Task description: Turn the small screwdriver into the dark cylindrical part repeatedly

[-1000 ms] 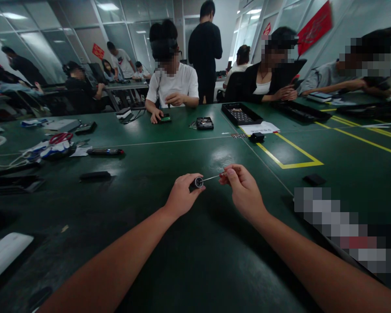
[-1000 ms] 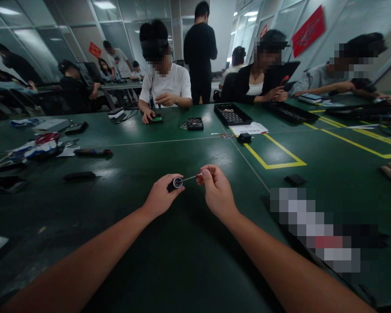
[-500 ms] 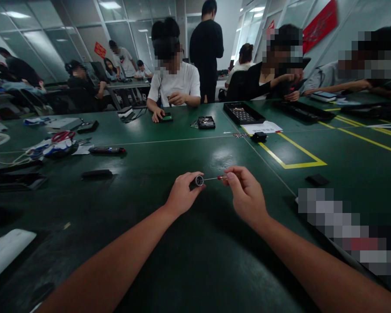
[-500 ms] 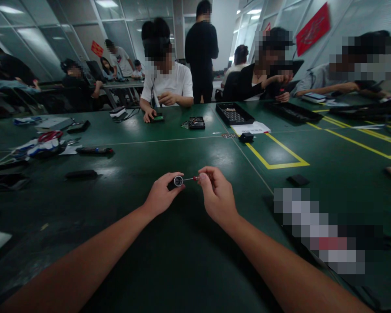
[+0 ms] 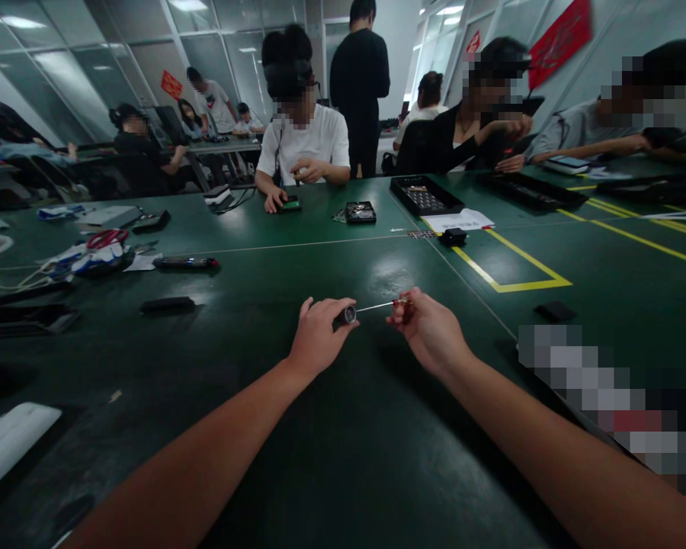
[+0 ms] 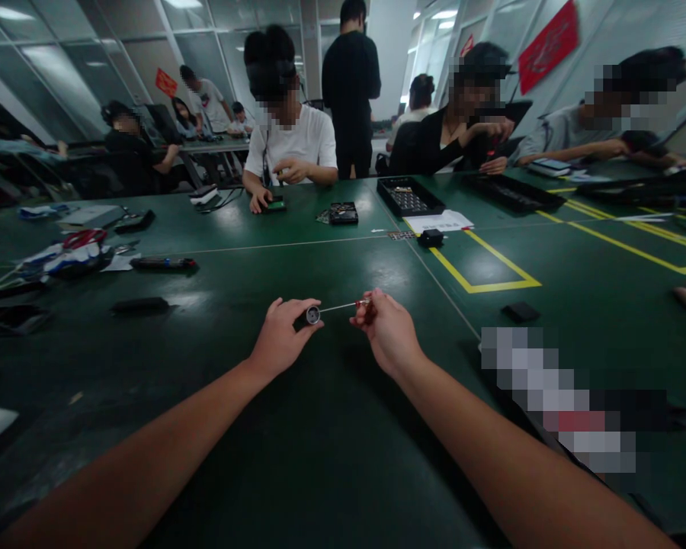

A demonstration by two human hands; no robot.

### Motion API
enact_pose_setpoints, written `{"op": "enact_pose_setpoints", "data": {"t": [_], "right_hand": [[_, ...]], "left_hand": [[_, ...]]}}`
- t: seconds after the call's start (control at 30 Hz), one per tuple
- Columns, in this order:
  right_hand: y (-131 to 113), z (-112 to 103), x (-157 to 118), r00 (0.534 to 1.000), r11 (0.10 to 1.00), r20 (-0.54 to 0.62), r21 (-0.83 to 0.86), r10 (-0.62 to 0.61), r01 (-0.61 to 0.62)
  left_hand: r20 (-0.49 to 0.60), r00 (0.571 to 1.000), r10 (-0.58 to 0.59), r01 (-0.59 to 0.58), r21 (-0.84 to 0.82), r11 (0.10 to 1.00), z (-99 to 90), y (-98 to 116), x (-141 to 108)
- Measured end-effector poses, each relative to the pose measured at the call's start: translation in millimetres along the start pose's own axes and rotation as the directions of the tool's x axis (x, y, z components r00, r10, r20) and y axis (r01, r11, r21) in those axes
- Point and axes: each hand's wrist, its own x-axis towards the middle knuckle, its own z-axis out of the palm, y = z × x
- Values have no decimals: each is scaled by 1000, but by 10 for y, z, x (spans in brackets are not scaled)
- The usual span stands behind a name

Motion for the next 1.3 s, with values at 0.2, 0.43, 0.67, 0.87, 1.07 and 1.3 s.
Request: {"op": "enact_pose_setpoints", "data": {"t": [0.2, 0.43, 0.67, 0.87, 1.07, 1.3], "right_hand": [[45, -24, -27, 950, 915, 78, -255, -301, 311], [4, 14, -195, 856, 697, 220, -504, -468, 510], [-20, 25, -260, 829, 601, 262, -586, -494, 544], [-34, 21, -271, 815, 565, 296, -602, -498, 564], [-46, 8, -279, 805, 534, 312, -619, -505, 576], [-56, 10, -298, 800, 542, 351, -596, -488, 592]], "left_hand": [[-1, 999, -41, 41, -13, 999, 15, -27, 7], [4, 1000, -21, 21, -23, 1000, 22, -38, -2], [21, 999, -25, 25, -15, 1000, 9, -19, -3], [22, 1000, -10, 10, -11, 1000, 9, -29, -10], [27, 1000, -11, 11, -6, 1000, 8, -33, -8], [38, 999, -22, 22, -3, 1000, -6, -26, -1]]}}
